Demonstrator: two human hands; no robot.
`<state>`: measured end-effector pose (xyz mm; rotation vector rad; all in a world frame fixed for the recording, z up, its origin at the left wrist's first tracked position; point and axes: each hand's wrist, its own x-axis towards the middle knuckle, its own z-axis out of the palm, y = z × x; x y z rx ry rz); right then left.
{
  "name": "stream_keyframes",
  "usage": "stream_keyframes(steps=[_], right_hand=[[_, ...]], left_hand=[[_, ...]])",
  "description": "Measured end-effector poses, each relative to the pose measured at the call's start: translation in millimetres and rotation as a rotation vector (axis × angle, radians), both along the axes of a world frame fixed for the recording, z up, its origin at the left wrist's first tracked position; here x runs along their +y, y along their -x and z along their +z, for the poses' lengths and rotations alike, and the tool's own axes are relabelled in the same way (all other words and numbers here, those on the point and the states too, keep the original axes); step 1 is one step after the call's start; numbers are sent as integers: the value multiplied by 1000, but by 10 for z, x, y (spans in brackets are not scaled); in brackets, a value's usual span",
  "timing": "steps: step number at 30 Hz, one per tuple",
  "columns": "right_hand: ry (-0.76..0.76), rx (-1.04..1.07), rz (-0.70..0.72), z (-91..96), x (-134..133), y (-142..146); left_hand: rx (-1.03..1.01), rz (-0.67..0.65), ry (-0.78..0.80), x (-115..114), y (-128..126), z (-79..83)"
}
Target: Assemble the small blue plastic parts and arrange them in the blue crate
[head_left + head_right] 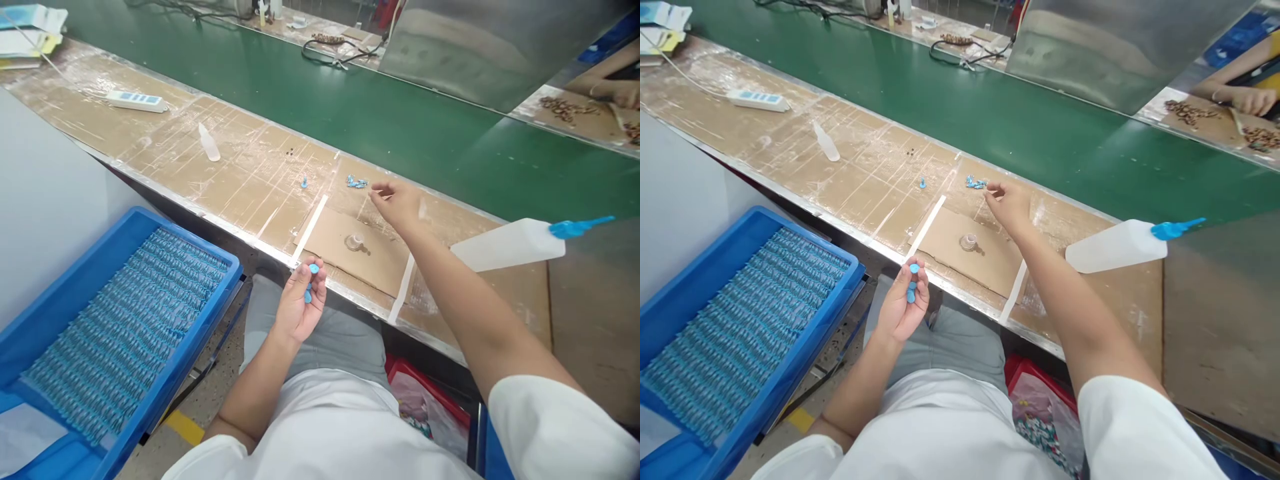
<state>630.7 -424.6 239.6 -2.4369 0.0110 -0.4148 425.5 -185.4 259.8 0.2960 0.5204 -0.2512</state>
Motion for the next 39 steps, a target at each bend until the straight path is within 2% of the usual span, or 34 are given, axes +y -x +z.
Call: stream_keyframes(steps=[3,7,12,17,19,23,28,34,39], right_hand=[[88,86,-4,-249,-99,-489],[156,122,59,-356,-102,-731],[169,181,128,-310,-139,-647],[-40,309,169,-208,-216,-506],[-61,313,148,-165,-227,-504],[-3,284,130,-111,-204,-568],[122,271,228,-104,-120,-650],[264,408,285,-30,-85,-785],[382,429,332,4,-126,-848]], left_hand=[[-4,28,-6,39,-29,-27],[-1,54,-29,71,-63,-73],[23,69,-73,82,-133,-106],[47,52,-80,56,-173,-122],[40,42,-88,44,-169,-125],[36,30,-99,29,-149,-119],[41,13,-87,11,-134,-101],[28,17,-91,-17,-122,-111],[29,9,-94,-27,-111,-117]])
